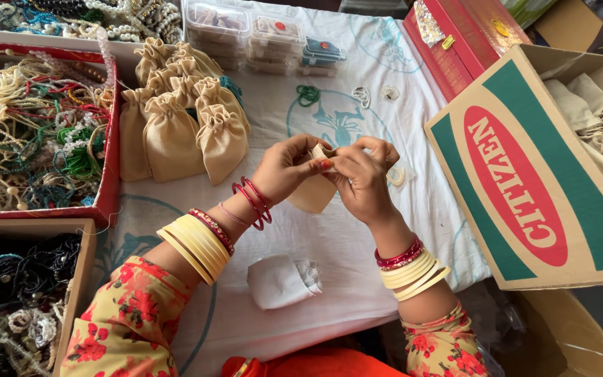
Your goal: Sorting jewelry items and placing them into small drawstring bags.
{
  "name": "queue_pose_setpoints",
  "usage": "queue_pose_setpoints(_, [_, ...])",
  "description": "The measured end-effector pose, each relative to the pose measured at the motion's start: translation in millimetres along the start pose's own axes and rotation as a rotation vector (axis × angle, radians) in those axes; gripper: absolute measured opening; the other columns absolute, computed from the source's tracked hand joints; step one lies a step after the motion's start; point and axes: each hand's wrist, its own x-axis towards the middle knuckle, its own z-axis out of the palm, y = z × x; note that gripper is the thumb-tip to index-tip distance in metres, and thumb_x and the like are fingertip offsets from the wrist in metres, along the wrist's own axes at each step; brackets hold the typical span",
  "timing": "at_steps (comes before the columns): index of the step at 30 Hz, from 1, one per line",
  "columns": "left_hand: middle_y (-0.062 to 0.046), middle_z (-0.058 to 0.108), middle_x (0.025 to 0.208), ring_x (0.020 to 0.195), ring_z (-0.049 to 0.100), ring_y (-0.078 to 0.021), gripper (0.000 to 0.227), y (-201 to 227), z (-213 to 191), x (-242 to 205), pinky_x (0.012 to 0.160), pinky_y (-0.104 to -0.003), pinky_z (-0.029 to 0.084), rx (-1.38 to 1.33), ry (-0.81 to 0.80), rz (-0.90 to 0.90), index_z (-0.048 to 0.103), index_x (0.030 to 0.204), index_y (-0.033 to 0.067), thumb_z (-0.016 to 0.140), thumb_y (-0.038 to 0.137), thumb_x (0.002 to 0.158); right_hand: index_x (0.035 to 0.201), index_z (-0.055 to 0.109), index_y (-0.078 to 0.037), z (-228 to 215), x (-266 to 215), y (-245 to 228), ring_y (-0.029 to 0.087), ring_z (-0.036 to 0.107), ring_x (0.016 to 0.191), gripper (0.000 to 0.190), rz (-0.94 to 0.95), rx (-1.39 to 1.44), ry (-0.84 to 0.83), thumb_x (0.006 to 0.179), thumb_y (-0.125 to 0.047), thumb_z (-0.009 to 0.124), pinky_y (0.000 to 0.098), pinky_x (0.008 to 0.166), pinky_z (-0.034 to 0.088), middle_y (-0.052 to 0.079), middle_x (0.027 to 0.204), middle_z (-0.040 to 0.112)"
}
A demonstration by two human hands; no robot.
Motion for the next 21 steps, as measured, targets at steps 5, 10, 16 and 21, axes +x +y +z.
queue_pose_setpoints(5, [-0.002, 0.074, 0.104, 0.096, 0.068, -0.0063, 0.027, -4.7, -0.5, 1.8, 0.087, -0.025, 0.057, -0.069, 0.044, -0.021, 0.068, 0.117, 0.0016, 0.074, 0.015, 0.095, 0.106, 0.073, -0.018, -6.4, 2.3, -6.4, 0.024, 0.047, 0.112, 0.012, 0.072, 0.047, 0.029, 0.096, -0.024, 0.074, 0.0419, 0.103, 0.027, 0.000, 0.104, 0.071])
queue_pose_setpoints(10, [-0.003, 0.074, 0.103, 0.094, 0.068, -0.0069, 0.022, -27.6, -7.9, 7.8, 0.085, -0.024, 0.056, -0.199, 0.119, -0.008, 0.069, 0.113, 0.0001, 0.074, 0.013, 0.096, 0.121, 0.066, -0.009, -2.6, -3.6, 5.7, 0.024, 0.050, 0.127, 0.023, 0.130, 0.194, 0.001, 0.102, -0.020, 0.069, 0.0420, 0.110, 0.028, -0.001, 0.108, 0.073])
queue_pose_setpoints(16, [-0.001, 0.073, 0.097, 0.087, 0.065, -0.0066, 0.018, -11.3, -8.9, 5.5, 0.080, -0.024, 0.055, -0.136, 0.188, -0.044, 0.073, 0.107, 0.0025, 0.075, 0.015, 0.094, 0.142, 0.051, -0.007, -14.0, -1.2, 25.8, 0.018, 0.056, 0.128, 0.053, 0.392, 0.637, 0.013, 0.099, -0.032, 0.068, 0.0369, 0.107, 0.038, 0.002, 0.129, 0.066])
queue_pose_setpoints(21, [-0.007, 0.068, 0.101, 0.094, 0.064, -0.0140, 0.028, -13.5, -14.1, 3.9, 0.085, -0.030, 0.053, 0.194, 0.203, 0.169, 0.074, 0.108, 0.0034, 0.063, 0.029, 0.105, 0.112, 0.074, -0.005, 25.9, -28.2, 71.8, 0.014, 0.064, 0.090, 0.021, 0.396, 0.725, -0.431, 0.093, -0.013, 0.074, 0.0319, 0.082, 0.053, 0.004, 0.102, 0.075])
